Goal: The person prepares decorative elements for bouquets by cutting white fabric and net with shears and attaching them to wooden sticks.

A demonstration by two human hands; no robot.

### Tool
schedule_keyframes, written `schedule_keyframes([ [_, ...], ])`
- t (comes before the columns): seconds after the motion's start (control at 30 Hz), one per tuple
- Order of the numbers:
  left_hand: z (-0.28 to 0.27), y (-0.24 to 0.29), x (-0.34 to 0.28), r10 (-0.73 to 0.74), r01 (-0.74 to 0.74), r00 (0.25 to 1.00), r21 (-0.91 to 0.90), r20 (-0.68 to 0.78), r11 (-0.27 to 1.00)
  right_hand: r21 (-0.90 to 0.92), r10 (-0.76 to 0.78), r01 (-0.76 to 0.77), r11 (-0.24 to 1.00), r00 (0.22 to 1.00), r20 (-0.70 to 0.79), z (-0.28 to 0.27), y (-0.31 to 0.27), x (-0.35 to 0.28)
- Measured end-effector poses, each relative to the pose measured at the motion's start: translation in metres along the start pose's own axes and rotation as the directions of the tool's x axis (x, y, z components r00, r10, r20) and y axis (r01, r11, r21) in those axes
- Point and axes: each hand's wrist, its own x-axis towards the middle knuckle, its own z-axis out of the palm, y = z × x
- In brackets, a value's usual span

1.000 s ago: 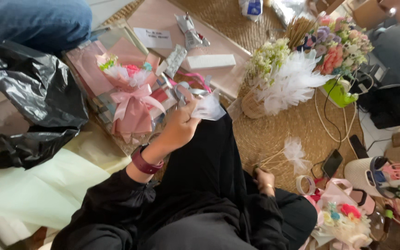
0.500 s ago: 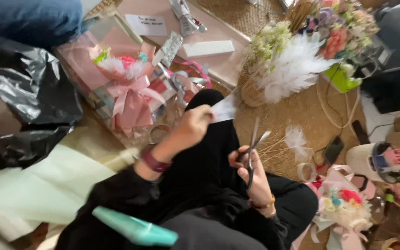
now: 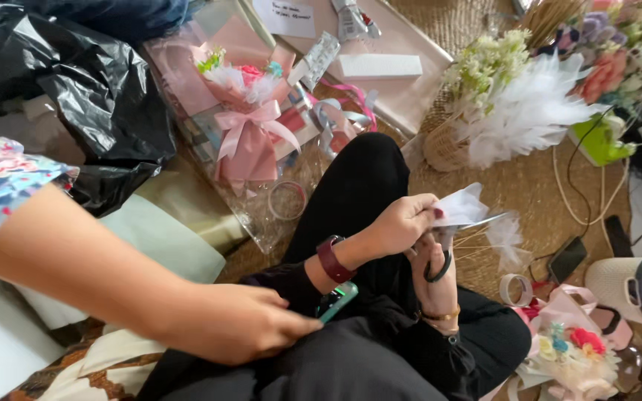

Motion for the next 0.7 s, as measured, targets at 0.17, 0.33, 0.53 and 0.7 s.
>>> schedule_keyframes([
  [0.17,0.004,-0.043,0.024,-0.019,0.017,1.000,-0.060,-0.022,0.998,0.064,-0.078,0.077,0.995,0.997,0.010,-0.037,0.009,-0.007],
  [0.33,-0.010,-0.019,0.027,0.082,-0.081,0.997,0.144,-0.004,0.986,0.033,-0.178,0.180,0.983,0.982,-0.057,-0.052,-0.004,-0.008],
  [0.53,-0.021,-0.015,0.027,-0.020,0.013,0.995,0.074,0.096,0.997,0.087,-0.257,0.275,0.957,0.951,-0.174,-0.036,-0.031,0.000],
  [0.7,-0.016,0.010,0.022,-0.032,-0.024,0.970,0.229,0.240,0.973,0.036,-0.283,0.292,0.956,0.945,-0.167,-0.026,-0.043,0.016],
])
